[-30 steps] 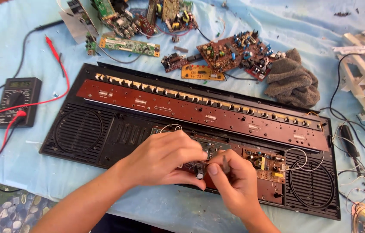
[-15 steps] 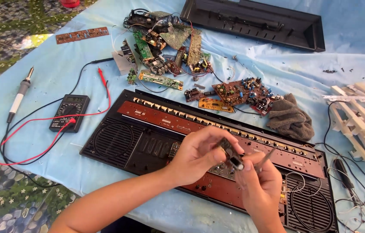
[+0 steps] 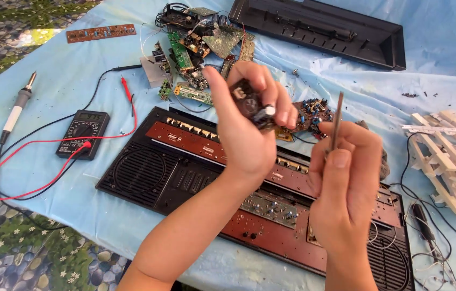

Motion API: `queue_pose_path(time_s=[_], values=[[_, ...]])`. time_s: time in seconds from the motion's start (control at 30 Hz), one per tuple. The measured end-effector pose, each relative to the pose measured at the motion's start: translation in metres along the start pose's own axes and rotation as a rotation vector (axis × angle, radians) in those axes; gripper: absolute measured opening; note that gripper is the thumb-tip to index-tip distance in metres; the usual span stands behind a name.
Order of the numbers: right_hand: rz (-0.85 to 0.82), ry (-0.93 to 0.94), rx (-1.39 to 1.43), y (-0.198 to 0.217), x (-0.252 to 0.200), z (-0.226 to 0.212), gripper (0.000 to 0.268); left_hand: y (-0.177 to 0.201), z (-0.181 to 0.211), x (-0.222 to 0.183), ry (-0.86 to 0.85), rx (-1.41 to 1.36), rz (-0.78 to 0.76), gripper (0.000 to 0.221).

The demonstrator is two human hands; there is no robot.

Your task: Repairing the internal electronics of a keyboard using a screwdriver and inspecting circuit boards.

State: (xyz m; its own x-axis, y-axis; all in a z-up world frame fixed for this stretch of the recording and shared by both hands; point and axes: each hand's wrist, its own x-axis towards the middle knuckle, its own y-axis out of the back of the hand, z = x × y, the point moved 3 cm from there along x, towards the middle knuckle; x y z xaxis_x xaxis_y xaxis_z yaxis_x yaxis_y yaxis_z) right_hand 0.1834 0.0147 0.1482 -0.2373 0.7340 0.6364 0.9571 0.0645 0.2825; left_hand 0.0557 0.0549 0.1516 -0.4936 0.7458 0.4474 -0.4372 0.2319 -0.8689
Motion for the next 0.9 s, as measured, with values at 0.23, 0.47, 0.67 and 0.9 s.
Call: queue_pose_path(time_s=[0.23, 0.47, 0.67, 0.9], values=[[-0.002, -0.003, -0.509, 0.018, 0.003, -0.013, 0.009, 0.01, 0.01, 0.012, 0.074, 0.106, 0.012, 0.051], [-0.034, 0.184, -0.613, 0.015, 0.005, -0.018, 0.015, 0.007, 0.001, 0.006, 0.145, 0.106, -0.056, 0.048], [-0.012, 0.213, -0.715, 0.007, -0.001, -0.021, 0.011, 0.006, 0.005, 0.002, 0.1, 0.221, -0.04, 0.05], [-0.014, 0.246, -0.719, 0.006, -0.005, -0.021, 0.011, 0.009, 0.01, 0.0, 0.007, 0.365, 0.023, 0.054]])
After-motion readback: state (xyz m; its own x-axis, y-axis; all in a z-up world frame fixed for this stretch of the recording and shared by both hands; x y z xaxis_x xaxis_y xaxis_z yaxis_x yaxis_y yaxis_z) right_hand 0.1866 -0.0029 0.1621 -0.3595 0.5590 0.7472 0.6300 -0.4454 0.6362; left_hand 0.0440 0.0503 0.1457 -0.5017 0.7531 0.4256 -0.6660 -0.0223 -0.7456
